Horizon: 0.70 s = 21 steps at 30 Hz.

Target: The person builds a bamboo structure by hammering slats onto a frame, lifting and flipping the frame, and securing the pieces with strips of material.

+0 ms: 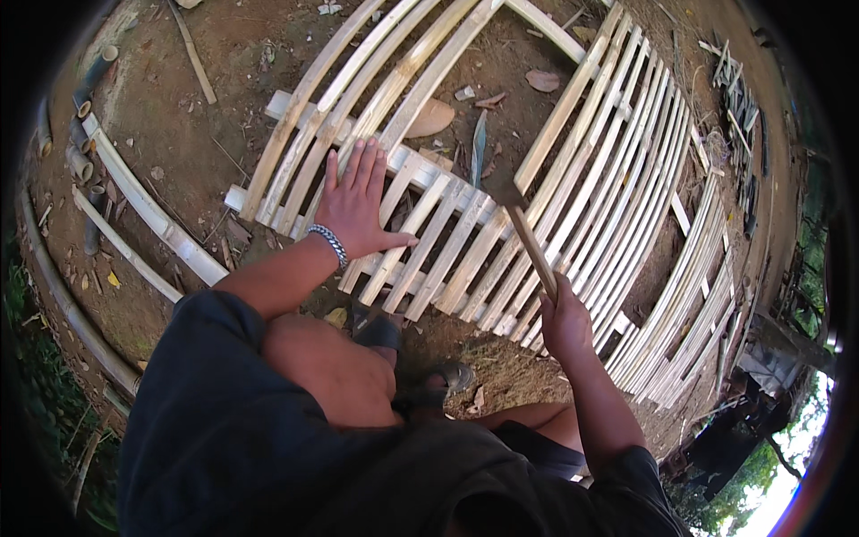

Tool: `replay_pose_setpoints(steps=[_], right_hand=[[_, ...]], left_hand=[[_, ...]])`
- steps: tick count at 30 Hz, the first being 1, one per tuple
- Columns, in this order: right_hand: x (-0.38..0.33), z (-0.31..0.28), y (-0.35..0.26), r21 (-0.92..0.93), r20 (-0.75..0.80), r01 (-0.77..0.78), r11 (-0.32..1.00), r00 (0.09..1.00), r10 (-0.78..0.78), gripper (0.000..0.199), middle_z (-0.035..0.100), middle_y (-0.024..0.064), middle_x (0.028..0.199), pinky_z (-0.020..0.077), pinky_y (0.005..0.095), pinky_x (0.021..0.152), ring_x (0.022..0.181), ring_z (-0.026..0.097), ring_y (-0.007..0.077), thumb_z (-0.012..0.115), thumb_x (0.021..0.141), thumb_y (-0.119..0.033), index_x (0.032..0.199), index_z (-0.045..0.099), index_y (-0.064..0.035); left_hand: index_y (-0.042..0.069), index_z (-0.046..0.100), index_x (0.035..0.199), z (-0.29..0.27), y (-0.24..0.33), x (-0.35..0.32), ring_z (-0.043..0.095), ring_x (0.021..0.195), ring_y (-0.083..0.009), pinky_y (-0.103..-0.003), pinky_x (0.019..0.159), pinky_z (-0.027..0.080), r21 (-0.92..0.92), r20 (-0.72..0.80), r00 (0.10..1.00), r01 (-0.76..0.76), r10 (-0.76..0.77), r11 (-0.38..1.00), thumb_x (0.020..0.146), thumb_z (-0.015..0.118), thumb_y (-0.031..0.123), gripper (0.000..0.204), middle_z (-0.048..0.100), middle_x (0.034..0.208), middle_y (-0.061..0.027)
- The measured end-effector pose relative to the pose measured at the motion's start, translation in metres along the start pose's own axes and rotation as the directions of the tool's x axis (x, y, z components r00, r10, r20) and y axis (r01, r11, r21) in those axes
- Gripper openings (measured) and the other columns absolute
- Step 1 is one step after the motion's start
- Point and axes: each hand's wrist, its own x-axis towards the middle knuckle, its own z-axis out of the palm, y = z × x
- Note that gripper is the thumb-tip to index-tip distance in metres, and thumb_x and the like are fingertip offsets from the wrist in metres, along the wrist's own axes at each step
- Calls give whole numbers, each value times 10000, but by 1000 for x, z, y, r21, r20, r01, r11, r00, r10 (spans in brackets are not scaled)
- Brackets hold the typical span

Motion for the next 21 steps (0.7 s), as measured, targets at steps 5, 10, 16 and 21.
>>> replay_pose_setpoints(steps=[5,10,16,21], right_hand=[[-10,31,2,185,97,-128,974,989,111,324,696,259,851,586,508,614,705,713,395,546,1033,-209,1306,471,-51],[2,13,-4,110,126,-140,984,984,126,372,707,278,930,549,553,786,867,704,461,558,1022,-243,1338,462,-71],[13,30,-29,410,-133,82,908,991,-29,339,694,237,893,587,475,657,742,702,398,562,1025,-158,1302,449,1],[45,14,-45,17,270,-186,982,947,175,301,699,267,929,576,529,771,837,708,432,514,1051,-233,1275,455,-41]], left_hand=[[-38,89,1605,0,3,0,-32,1580,-307,-568,1238,-71,-25,-1,1000,-16,16,1000,703,576,900,1390,46,1695,-207],[-44,94,1603,1,1,-1,-39,1579,-313,-572,1240,-66,-10,-19,1000,0,0,1000,706,563,908,1390,33,1695,-210],[-51,75,1601,4,1,-1,-39,1580,-317,-560,1242,-69,-17,-20,1000,-15,15,1000,685,557,930,1426,33,1693,-216],[-55,76,1599,0,2,-4,-33,1579,-319,-561,1243,-64,-8,1,1000,-5,5,1000,675,551,940,1439,35,1691,-217]])
